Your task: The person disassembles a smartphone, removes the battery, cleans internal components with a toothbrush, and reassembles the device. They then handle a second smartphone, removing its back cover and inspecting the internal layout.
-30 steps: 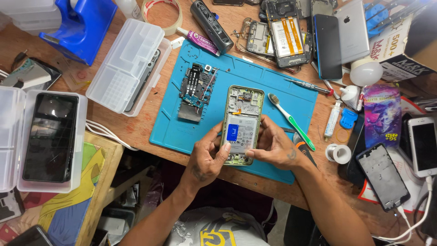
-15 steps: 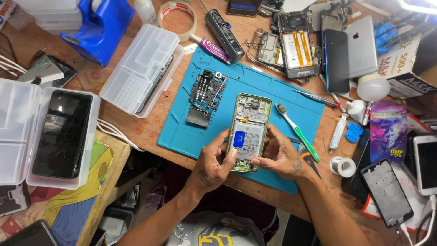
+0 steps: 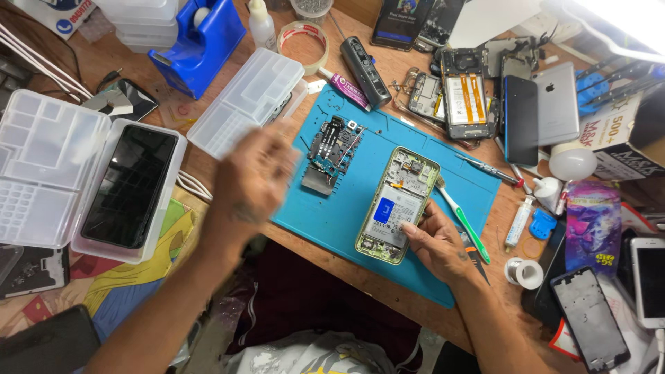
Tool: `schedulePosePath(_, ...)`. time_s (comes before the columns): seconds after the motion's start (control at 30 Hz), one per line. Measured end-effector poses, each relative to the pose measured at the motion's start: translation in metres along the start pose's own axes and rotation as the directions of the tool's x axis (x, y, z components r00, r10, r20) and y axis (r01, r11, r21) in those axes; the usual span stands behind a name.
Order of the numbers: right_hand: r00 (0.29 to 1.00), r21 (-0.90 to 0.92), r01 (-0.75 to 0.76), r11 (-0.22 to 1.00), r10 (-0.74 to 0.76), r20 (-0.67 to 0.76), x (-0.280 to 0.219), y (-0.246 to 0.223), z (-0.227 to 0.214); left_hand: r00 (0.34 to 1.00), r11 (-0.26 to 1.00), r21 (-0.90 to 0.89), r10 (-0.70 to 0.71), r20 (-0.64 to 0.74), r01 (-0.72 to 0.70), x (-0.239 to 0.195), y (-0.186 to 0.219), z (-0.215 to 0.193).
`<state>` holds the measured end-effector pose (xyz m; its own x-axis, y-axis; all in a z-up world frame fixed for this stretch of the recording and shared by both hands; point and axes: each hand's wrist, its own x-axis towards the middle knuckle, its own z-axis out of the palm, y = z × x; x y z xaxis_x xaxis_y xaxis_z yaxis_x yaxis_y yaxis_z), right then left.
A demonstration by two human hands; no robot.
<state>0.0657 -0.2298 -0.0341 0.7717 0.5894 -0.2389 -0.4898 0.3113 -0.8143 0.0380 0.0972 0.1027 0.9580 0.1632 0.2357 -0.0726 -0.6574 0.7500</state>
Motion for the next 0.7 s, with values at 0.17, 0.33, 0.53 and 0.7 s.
schedulePosePath(0.17,1.0,0.046,0.008,0.999,-0.008,-0.01,0.003,-0.001,0.002,0.981,0.89,0.448,0.153,-0.12,-0.084,0.005,-0.031,-0.033)
schedulePosePath(0.33,1.0,0.055,0.028,0.998,-0.028,-0.014,0.0,0.004,-0.002,0.998,0.922,0.381,-0.042,-0.056,0.06,0.005,-0.058,-0.032)
schedulePosePath(0.53,0.99,-0.165,0.118,0.979,-0.13,-0.062,-0.003,-0.001,0.017,0.983,0.966,0.258,0.077,-0.165,-0.032,0.008,-0.07,-0.048)
schedulePosePath(0.7,0.989,-0.292,0.135,0.947,-0.145,-0.011,0.011,-0.023,0.06,0.98,0.979,0.203,0.031,-0.199,0.01,0.012,-0.066,-0.055)
